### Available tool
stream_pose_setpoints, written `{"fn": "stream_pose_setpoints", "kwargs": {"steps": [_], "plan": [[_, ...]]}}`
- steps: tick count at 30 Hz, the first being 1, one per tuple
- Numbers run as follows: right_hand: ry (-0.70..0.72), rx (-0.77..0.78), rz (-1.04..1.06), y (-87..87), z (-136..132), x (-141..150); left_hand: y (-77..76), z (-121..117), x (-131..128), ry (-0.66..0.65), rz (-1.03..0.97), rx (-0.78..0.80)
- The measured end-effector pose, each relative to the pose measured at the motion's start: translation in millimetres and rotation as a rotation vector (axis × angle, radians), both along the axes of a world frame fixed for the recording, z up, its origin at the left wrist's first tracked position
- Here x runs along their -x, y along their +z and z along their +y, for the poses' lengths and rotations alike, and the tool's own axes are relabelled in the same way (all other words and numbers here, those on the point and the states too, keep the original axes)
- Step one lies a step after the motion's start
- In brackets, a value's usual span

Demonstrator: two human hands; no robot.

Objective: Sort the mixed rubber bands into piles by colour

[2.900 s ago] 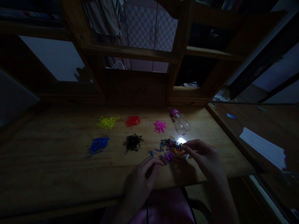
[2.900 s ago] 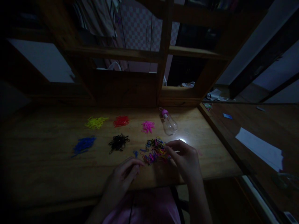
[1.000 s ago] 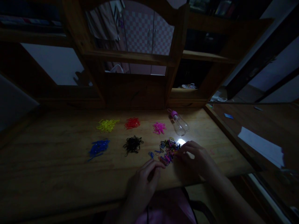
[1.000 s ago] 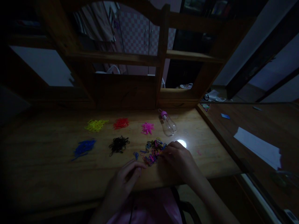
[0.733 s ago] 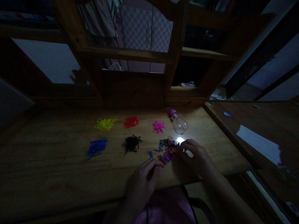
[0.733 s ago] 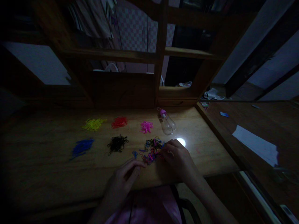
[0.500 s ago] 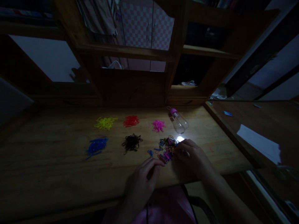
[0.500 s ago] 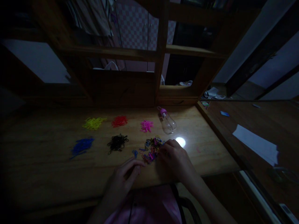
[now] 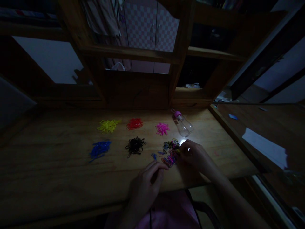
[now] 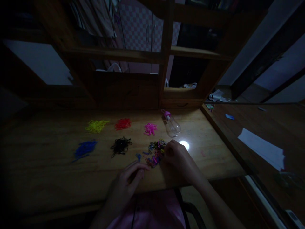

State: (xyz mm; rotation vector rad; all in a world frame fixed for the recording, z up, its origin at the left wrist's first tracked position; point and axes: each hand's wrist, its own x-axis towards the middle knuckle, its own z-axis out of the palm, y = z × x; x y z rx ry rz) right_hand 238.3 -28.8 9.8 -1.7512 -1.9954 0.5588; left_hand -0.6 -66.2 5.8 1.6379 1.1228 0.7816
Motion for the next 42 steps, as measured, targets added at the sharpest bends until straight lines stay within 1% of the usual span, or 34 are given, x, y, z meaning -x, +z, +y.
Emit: {"fn": "stream_pose_setpoints", "kwargs": {"steps": [3,6,12,17,22,25,28,32,34,37,42], "plan": [[-0.025,0.034,0.145,10.4,-3,-4,0.0,-1,0,0.005,-0.003,0.004],[-0.060,0.103,0.323,14.8,-4,-8,-1.2,-1,0,0.004,-0.014,0.002],[-0.134,0.263,0.737,8.7,0,-15,-1.4,0,0,-0.003,-0.028,-0.002],[-0.214,0.366,0.955,8.8,2,-13,-0.7,0,0,0.007,-0.016,-0.002],[-0.251,0.436,1.046,14.2,1,-10,0.0,-1,0,0.014,-0.009,0.005],[-0.223,0.478,1.050,16.3,0,-10,1.0,0,0,0.012,-0.021,-0.001],[-0.176,0.513,1.010,17.6,0,-10,1.4,0,0,0.012,-0.023,-0.007],[-0.114,0.551,0.891,19.6,1,-10,-0.7,0,0,0.005,-0.016,-0.010],[-0.102,0.563,0.874,19.2,2,-11,-1.6,0,0,0.008,-0.014,-0.011],[-0.132,0.590,0.972,15.8,6,-12,-1.5,0,0,0.019,-0.006,-0.010],[-0.251,0.574,1.322,10.0,11,-8,0.6,0,0,0.004,-0.010,0.002]]}}
